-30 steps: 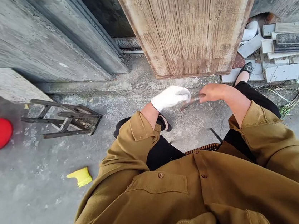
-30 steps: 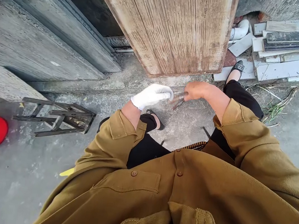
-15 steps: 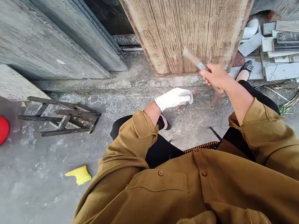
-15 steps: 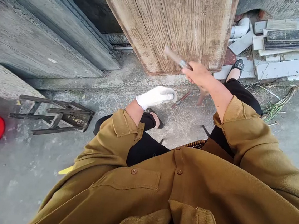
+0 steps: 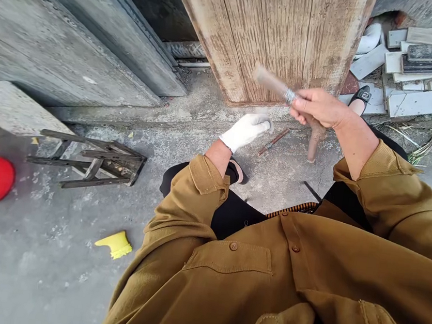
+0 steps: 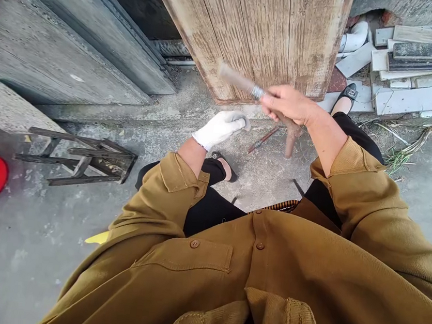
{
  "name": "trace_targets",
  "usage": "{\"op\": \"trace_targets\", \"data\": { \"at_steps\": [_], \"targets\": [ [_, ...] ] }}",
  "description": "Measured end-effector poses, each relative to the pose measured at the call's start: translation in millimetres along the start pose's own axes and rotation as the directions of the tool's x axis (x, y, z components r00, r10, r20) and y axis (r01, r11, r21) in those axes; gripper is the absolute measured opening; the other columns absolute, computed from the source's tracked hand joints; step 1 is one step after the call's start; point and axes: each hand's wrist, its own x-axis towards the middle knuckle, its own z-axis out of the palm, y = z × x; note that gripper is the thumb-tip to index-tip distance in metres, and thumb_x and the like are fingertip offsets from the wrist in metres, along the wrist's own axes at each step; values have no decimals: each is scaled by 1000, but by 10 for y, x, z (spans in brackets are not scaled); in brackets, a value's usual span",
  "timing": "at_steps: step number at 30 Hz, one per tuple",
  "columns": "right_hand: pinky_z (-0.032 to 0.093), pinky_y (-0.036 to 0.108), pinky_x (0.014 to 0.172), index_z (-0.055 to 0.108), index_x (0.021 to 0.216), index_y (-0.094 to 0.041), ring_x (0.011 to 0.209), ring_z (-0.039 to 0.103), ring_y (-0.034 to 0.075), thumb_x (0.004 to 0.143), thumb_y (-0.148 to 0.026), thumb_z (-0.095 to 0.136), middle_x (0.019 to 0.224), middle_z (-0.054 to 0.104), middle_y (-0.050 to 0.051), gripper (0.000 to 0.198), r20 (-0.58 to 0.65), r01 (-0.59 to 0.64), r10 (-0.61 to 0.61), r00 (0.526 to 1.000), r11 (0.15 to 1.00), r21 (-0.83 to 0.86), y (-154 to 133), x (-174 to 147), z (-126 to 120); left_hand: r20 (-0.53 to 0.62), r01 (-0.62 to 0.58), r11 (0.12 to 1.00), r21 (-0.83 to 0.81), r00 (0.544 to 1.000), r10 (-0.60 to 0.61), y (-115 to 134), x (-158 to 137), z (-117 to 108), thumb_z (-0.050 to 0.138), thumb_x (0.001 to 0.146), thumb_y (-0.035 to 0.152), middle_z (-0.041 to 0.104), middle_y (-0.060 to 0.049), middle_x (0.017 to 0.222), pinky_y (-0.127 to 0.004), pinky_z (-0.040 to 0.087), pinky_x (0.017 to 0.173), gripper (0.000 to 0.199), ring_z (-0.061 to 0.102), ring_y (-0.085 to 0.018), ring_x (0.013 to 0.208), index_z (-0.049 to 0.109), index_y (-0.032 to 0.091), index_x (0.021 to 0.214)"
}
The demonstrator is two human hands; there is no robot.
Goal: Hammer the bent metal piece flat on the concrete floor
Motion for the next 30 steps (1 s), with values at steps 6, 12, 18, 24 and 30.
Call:
{"op": "trace_targets", "data": {
  "at_steps": [6, 12, 18, 24, 30],
  "targets": [
    [50, 31, 70, 57, 106, -18, 77, 58, 17, 111, -31, 44, 90, 64, 8, 19, -357, -325, 231, 905, 918, -228, 180, 155, -1, 270, -95, 995, 31, 959, 83, 156, -70, 68, 57, 94, 39, 68, -3, 77, -25, 44, 65, 32, 53, -12, 63, 74, 13, 90],
    [44, 36, 74, 72, 103, -17, 82, 65, 24, 98, -29, 66, 86, 68, 8, 14, 115, -231, 556, 823, 513, -827, 177, 99, 110, 169, -100, 985, 140, 983, 75, 124, -115, -61, 59, 90, 35, 72, -4, 84, -30, 52, 85, 26, 64, -16, 79, 72, 14, 84],
    [42, 26, 67, 69, 95, -19, 67, 58, 12, 92, -35, 73, 76, 66, -1, 17, 540, -115, 403, 739, 865, -488, 74, -23, 128, 56, -32, 989, 144, 998, 24, -5, -57, -114, 59, 88, 35, 72, -4, 86, -31, 53, 87, 24, 64, -17, 83, 71, 14, 87],
    [44, 26, 64, 57, 91, -20, 65, 51, 10, 94, -48, 74, 80, 61, 0, 33, 113, 0, 0, 994, 1000, 1, -60, -134, -93, 44, -30, 997, 64, 999, 27, -8, -41, 18, 56, 93, 41, 63, -2, 71, -25, 45, 66, 32, 52, -13, 65, 71, 13, 90],
    [47, 33, 68, 57, 95, -21, 73, 57, 18, 104, -48, 60, 82, 61, 6, 28, -335, -243, 144, 931, 930, -276, 153, 44, -152, 307, -96, 995, 28, 948, 83, 143, -113, 110, 58, 94, 42, 66, -2, 75, -24, 43, 62, 32, 54, -12, 62, 75, 15, 92]
  ]
}}
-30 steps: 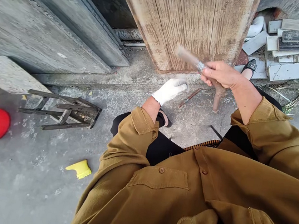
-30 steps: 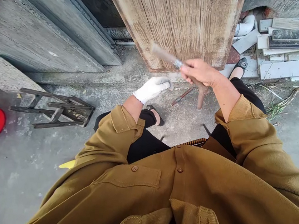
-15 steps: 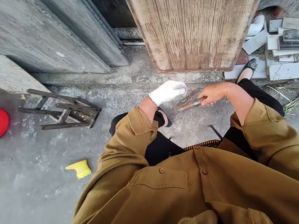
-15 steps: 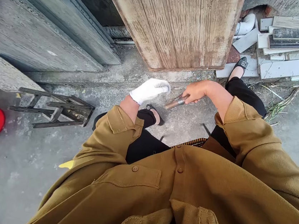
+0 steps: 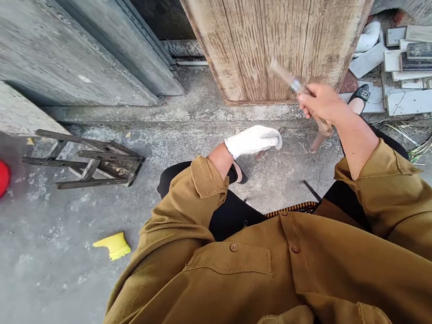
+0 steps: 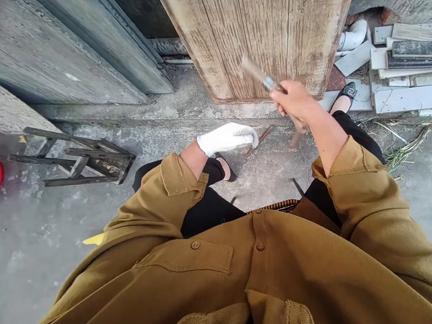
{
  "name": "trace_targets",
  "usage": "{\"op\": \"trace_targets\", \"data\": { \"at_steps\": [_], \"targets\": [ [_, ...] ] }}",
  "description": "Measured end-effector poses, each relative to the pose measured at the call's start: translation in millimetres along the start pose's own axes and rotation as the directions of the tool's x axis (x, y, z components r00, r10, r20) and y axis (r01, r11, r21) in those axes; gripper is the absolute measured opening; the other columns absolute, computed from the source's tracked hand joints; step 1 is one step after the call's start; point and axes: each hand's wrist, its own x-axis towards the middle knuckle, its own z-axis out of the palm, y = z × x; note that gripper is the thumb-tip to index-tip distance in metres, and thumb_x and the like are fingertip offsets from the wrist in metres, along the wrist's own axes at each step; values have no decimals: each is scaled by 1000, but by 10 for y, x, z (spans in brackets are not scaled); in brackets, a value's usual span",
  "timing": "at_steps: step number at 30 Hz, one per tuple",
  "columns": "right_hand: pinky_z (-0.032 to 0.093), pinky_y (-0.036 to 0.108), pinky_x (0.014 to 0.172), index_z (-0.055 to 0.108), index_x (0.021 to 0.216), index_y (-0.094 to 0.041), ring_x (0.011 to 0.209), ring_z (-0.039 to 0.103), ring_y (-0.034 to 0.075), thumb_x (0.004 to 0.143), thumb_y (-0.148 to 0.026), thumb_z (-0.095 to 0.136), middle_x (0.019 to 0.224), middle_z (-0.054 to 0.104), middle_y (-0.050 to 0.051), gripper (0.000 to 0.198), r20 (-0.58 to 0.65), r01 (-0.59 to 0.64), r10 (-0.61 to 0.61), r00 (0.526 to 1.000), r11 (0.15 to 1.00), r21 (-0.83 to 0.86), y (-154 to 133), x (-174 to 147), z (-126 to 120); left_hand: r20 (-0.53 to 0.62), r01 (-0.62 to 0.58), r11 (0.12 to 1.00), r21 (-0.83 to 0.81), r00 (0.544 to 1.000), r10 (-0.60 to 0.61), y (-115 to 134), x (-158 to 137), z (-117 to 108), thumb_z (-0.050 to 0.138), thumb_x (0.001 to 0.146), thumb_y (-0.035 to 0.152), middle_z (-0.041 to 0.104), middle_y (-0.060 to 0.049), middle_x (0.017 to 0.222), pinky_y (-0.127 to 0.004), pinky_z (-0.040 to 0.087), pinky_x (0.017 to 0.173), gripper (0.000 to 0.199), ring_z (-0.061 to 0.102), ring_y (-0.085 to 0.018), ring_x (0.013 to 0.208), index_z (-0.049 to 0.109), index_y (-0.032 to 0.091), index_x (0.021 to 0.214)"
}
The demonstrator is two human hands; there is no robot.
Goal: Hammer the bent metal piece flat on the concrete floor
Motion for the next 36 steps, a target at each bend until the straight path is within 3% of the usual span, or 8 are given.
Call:
{"op": "trace_targets", "data": {
  "at_steps": [4, 10, 14, 19, 23, 30, 33, 36],
  "targets": [
    [44, 34, 70, 68, 89, -17, 77, 61, 23, 89, -35, 79, 76, 62, 7, 21, 279, 18, 178, 944, 813, -582, 41, 21, 193, -13, -5, 1000, 21, 1000, 5, -30, -38, -21, 59, 92, 41, 70, -4, 80, -25, 48, 69, 30, 59, -13, 68, 74, 14, 90],
    [41, 29, 68, 74, 94, -19, 67, 59, 15, 85, -33, 81, 69, 62, -2, 17, 830, 209, 243, 501, 897, -389, -108, -158, 392, -196, 57, 998, 27, 979, -51, -199, -15, -58, 59, 88, 36, 71, -4, 87, -30, 53, 83, 24, 62, -16, 80, 69, 14, 89],
    [44, 28, 69, 72, 95, -19, 70, 58, 14, 87, -36, 79, 75, 63, -1, 21, 840, 170, 73, 538, 966, -193, -147, -176, 214, -262, 78, 991, 107, 964, -47, -263, 41, -84, 57, 90, 35, 69, -4, 86, -31, 51, 85, 24, 61, -17, 81, 69, 14, 89],
    [47, 29, 69, 59, 85, -21, 70, 55, 14, 95, -43, 72, 79, 62, 2, 28, 382, 61, -118, 916, 986, 157, -144, -169, -53, -276, 103, 992, 67, 958, -81, -189, 60, -65, 53, 96, 37, 56, 0, 64, -28, 44, 66, 30, 50, -14, 61, 70, 14, 90],
    [47, 30, 64, 51, 87, -21, 65, 51, 14, 104, -34, 56, 80, 58, 4, 21, 0, -21, 22, 1000, 960, 278, -72, -62, -31, -108, 45, 996, -75, 993, -53, -32, 23, 20, 55, 97, 42, 55, 1, 63, -24, 37, 56, 32, 43, -11, 54, 70, 14, 92],
    [42, 32, 67, 70, 87, -18, 72, 61, 21, 87, -35, 80, 70, 61, 4, 19, 493, 88, 282, 823, 794, -601, 64, -14, 235, -116, 2, 999, -33, 993, -6, -17, -66, 29, 57, 94, 38, 68, -4, 79, -26, 45, 66, 28, 53, -12, 64, 72, 14, 93],
    [41, 29, 64, 73, 91, -20, 64, 57, 15, 87, -33, 78, 66, 60, -1, 15, 788, 200, 283, 546, 870, -451, -11, -119, 301, -247, 48, 994, 94, 969, -23, -90, -63, -35, 55, 92, 34, 71, -5, 87, -29, 49, 77, 25, 59, -16, 76, 71, 14, 91],
    [44, 27, 67, 73, 96, -20, 68, 58, 14, 87, -35, 78, 73, 63, -2, 18, 851, 185, 88, 518, 960, -211, -120, -195, 223, -287, 120, 976, 183, 956, -63, -128, -25, -65, 54, 93, 33, 71, -5, 89, -30, 49, 82, 25, 61, -18, 82, 71, 15, 92]
  ]
}}
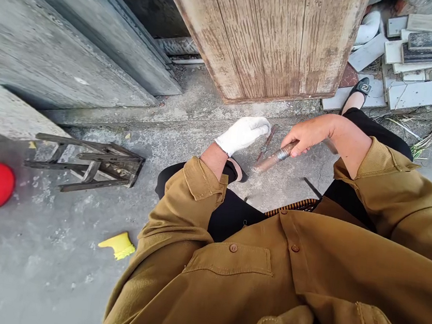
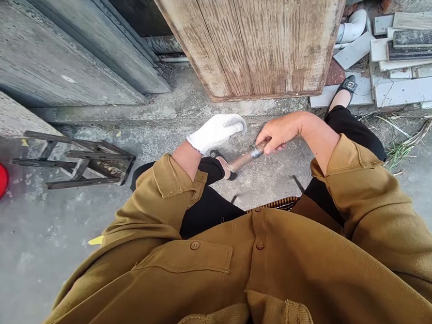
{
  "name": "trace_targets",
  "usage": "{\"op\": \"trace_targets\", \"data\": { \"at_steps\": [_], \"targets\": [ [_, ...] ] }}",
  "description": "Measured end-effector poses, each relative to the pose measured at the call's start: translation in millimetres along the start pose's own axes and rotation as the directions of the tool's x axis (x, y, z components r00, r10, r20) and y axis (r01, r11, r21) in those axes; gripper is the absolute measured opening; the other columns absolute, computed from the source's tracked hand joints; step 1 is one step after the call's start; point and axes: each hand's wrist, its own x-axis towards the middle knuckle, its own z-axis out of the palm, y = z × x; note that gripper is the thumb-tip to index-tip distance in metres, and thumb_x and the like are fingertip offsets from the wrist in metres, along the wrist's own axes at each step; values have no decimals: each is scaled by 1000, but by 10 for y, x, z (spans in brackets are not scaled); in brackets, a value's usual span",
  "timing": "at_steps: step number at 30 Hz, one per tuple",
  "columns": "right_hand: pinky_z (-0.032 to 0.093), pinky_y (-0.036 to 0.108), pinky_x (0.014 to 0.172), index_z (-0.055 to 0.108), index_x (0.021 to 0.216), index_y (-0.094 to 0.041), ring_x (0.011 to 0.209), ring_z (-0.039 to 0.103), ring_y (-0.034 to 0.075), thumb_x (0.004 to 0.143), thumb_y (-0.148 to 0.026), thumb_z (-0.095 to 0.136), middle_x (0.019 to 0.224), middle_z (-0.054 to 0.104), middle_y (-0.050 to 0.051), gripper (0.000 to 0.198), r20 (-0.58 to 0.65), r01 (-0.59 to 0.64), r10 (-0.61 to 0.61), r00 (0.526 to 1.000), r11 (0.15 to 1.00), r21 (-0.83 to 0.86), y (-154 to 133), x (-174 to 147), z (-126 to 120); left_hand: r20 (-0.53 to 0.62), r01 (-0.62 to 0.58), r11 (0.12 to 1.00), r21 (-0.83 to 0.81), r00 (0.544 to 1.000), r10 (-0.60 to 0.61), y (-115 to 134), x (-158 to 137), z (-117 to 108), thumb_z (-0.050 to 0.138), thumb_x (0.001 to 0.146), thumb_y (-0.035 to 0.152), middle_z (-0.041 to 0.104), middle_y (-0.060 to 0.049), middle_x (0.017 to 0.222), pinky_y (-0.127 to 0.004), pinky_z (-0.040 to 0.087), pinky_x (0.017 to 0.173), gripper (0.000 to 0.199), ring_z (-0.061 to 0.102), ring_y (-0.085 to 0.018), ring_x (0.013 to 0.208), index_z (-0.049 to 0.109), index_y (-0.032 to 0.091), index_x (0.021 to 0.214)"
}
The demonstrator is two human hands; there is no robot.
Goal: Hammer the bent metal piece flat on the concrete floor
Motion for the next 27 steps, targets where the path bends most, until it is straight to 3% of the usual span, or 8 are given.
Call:
{"op": "trace_targets", "data": {
  "at_steps": [3, 7, 11, 15, 20, 22, 24, 27],
  "targets": [
    [47, 28, 70, 70, 95, -21, 72, 59, 15, 89, -41, 78, 79, 65, 0, 23, -286, 124, -73, 955, 978, 165, -26, -157, -72, -11, 73, 997, 32, 997, -73, 25, 32, 37, 54, 92, 30, 67, -4, 81, -29, 47, 78, 22, 59, -17, 76, 69, 15, 87],
    [48, 31, 67, 62, 86, -21, 72, 56, 17, 95, -48, 73, 75, 61, 3, 30, -641, 222, 30, 767, 925, 309, 45, -219, -139, 83, 44, 996, -73, 996, -38, 113, 19, 98, 50, 97, 32, 59, 0, 68, -27, 45, 70, 27, 52, -14, 64, 70, 14, 91],
    [48, 29, 62, 56, 86, -22, 69, 54, 17, 102, -44, 68, 72, 59, 3, 29, -774, 331, 160, 612, 837, 435, 149, -77, -167, 159, -7, 998, -69, 987, 18, 152, 5, 145, 51, 96, 31, 62, 0, 72, -26, 45, 70, 27, 54, -14, 64, 72, 13, 95],
    [43, 26, 59, 52, 84, -19, 62, 48, 10, 110, -25, 56, 70, 58, 1, 26, -769, 345, 307, 561, 757, 554, 251, 72, -208, 202, -103, 995, -12, 974, 104, 153, -3, 179, 50, 97, 33, 72, -3, 88, -28, 48, 82, 30, 63, -17, 78, 73, 15, 96],
    [45, 28, 59, 58, 81, -20, 61, 52, 13, 102, -34, 70, 65, 58, 1, 28, -729, 117, 297, 616, 881, 458, 351, 123, -235, 148, -134, 988, 80, 982, 121, 193, -54, 115, 50, 99, 36, 74, -3, 90, -30, 50, 86, 32, 65, -19, 82, 75, 17, 100],
    [43, 27, 59, 64, 81, -18, 60, 53, 12, 96, -29, 78, 62, 57, 1, 24, -657, -64, 265, 706, 947, 314, 332, 107, -214, 44, -122, 987, 105, 992, 118, 176, -61, 58, 51, 99, 35, 74, -5, 92, -31, 50, 88, 30, 65, -20, 86, 74, 17, 100],
    [40, 25, 60, 70, 83, -14, 57, 52, 9, 94, -18, 78, 60, 57, -1, 13, -469, -202, 252, 847, 967, 155, 267, 81, -174, -70, -95, 988, 118, 992, 104, 124, -41, 3, 51, 97, 34, 73, -7, 93, -32, 51, 90, 28, 66, -21, 90, 73, 16, 98],
    [40, 21, 64, 73, 90, -10, 60, 54, 6, 95, -14, 74, 65, 61, -3, 7, -118, -104, 119, 986, 987, 126, 143, 28, -121, -148, -39, 995, 90, 988, 52, 15, 36, -36, 52, 95, 32, 73, -7, 93, -33, 52, 92, 26, 66, -22, 93, 71, 14, 94]
  ]
}}
